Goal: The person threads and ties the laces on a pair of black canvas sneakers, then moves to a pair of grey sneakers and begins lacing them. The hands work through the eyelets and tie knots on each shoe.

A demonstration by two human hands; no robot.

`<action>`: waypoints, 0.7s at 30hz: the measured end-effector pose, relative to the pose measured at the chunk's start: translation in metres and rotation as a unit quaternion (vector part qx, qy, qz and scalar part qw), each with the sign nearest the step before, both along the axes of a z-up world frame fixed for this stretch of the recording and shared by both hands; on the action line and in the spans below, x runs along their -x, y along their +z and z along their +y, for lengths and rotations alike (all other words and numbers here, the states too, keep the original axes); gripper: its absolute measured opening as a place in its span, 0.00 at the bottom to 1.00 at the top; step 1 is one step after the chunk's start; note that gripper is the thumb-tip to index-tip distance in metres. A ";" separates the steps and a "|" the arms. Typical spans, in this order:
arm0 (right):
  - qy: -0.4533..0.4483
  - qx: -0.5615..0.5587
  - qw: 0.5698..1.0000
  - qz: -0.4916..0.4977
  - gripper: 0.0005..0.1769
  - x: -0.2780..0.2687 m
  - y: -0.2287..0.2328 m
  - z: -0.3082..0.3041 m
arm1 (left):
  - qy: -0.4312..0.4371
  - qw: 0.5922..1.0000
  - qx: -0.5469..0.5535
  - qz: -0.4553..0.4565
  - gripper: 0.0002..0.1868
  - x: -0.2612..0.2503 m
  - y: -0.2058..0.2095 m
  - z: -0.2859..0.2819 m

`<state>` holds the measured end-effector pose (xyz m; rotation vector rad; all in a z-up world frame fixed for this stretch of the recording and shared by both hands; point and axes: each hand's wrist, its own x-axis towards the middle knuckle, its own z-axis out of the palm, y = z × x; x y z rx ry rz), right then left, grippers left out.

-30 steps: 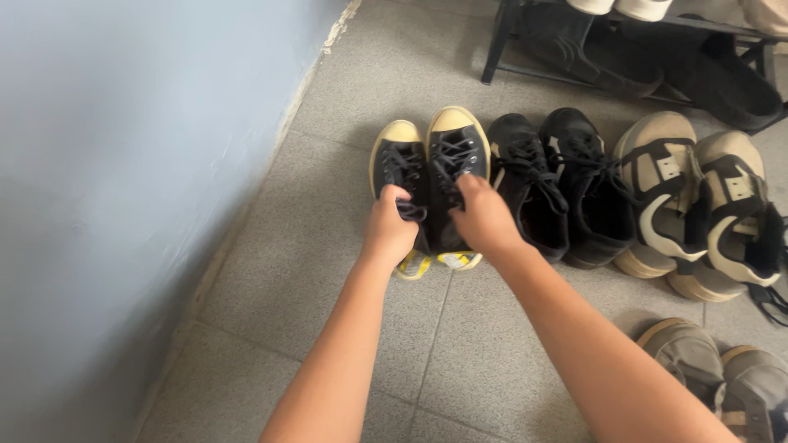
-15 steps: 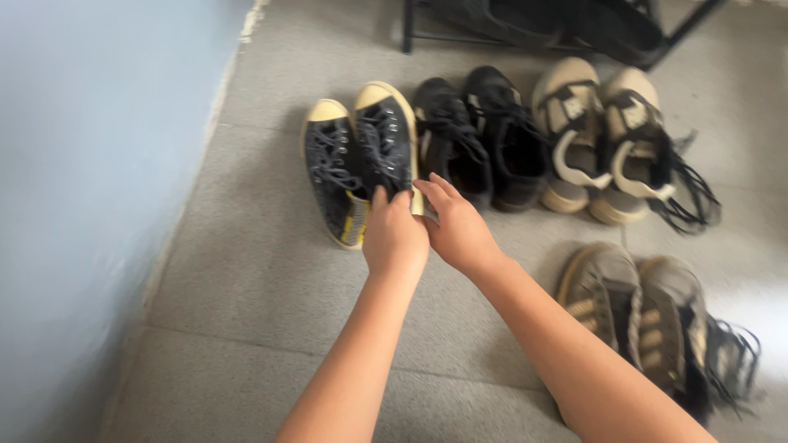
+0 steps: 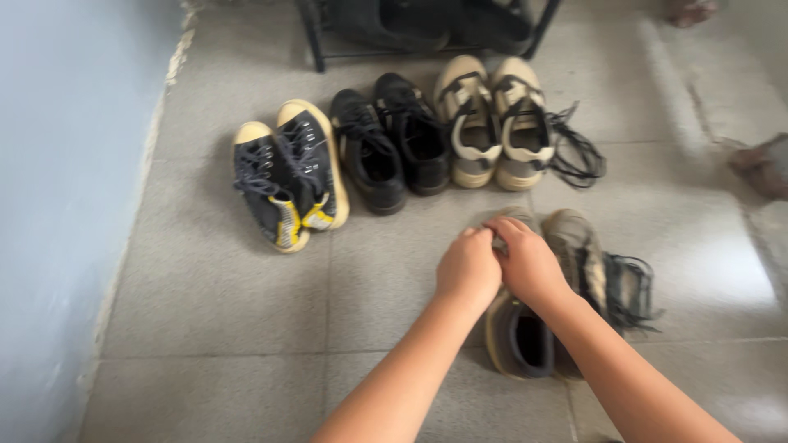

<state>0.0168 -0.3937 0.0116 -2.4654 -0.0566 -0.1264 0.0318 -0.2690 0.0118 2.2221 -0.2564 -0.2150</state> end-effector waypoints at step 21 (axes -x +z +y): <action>-0.090 0.057 0.961 0.253 0.41 0.079 -0.081 -0.124 | -0.026 0.970 -0.095 0.223 0.32 0.060 -0.042 -0.117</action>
